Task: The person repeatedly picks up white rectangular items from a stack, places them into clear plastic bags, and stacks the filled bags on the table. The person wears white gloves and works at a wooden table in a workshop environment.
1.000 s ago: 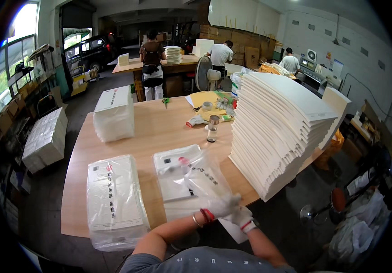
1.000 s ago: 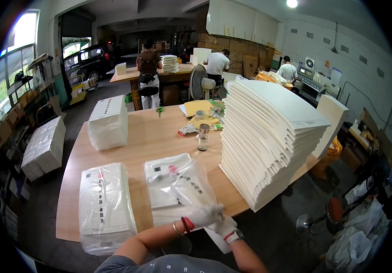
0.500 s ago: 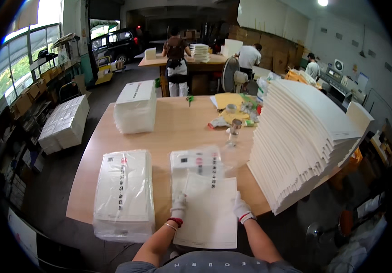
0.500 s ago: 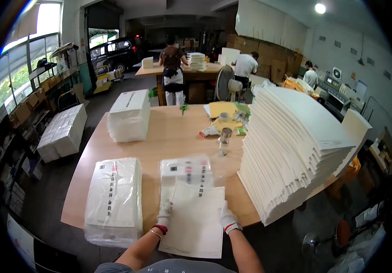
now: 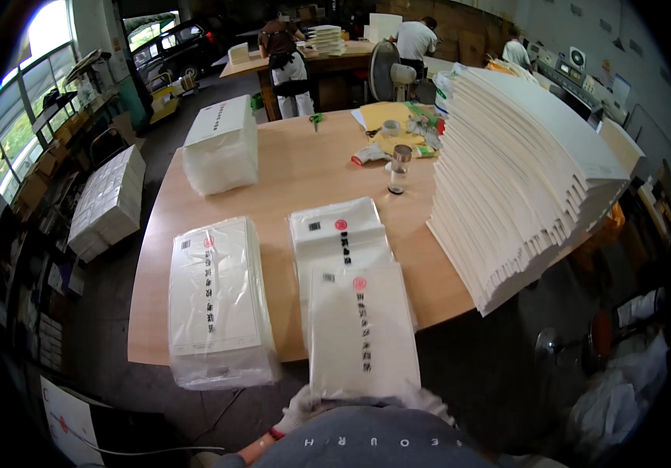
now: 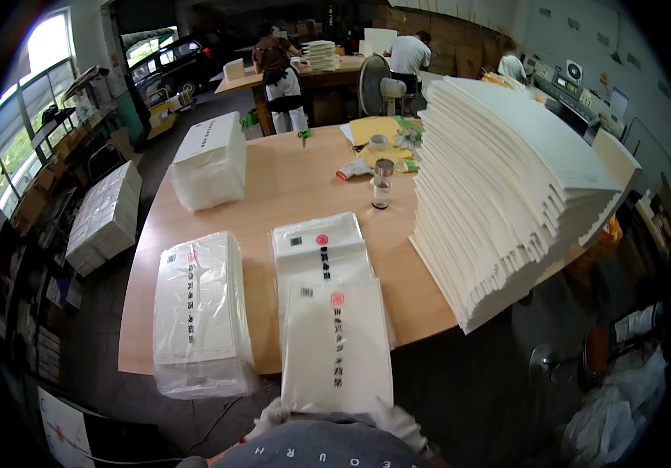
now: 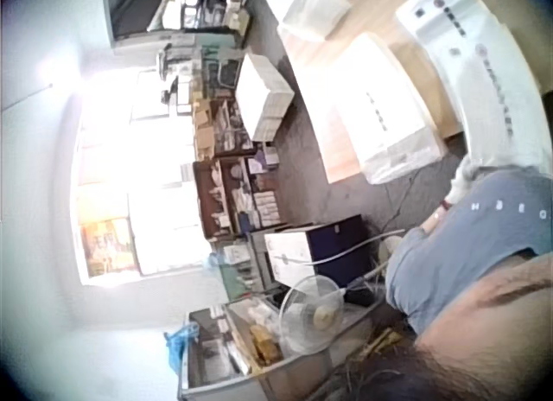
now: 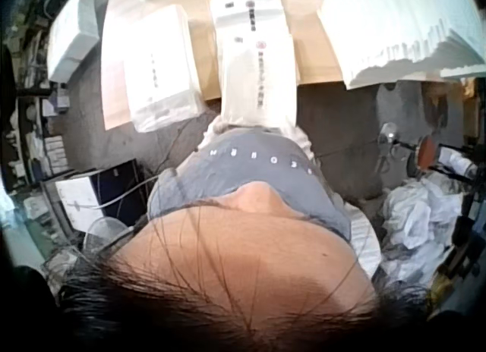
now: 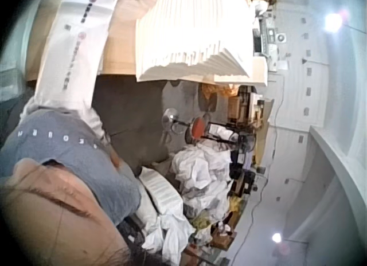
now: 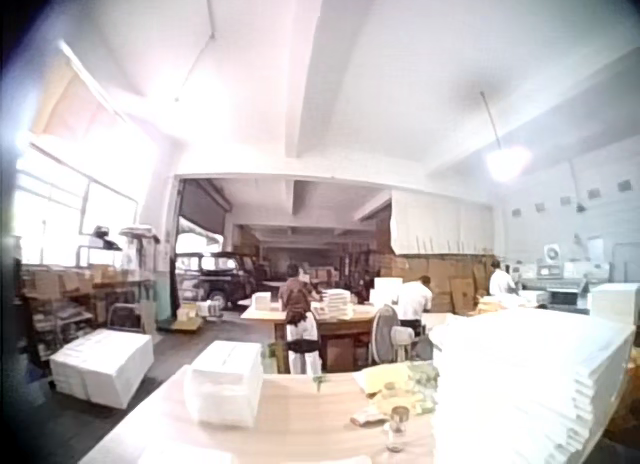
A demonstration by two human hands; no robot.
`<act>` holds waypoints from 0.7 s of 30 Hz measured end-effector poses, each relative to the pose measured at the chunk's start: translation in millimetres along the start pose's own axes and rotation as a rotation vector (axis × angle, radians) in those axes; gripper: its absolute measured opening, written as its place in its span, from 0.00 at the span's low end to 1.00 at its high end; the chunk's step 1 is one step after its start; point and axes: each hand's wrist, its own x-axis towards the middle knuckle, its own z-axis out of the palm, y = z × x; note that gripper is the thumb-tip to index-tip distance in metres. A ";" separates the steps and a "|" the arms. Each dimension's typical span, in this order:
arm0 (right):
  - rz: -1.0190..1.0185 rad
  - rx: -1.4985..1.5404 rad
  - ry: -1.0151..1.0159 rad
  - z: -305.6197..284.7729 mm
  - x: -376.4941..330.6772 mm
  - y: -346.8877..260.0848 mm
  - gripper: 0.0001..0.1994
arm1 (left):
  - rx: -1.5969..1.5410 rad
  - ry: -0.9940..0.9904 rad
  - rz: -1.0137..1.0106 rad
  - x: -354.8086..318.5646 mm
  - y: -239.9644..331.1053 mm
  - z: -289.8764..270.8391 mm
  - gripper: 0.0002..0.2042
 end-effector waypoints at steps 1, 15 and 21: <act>0.000 0.024 0.059 2.2 1.2 1.8 0.24 | 0.244 0.047 0.277 7.2 -4.3 -1.8 0.13; 0.290 1.637 0.008 67.5 56.0 -9.0 0.18 | 0.016 0.189 0.500 42.5 113.2 -65.0 0.04; -0.247 1.351 -0.263 64.1 153.5 -131.5 0.12 | -0.140 1.098 0.454 4.5 54.1 -139.6 0.12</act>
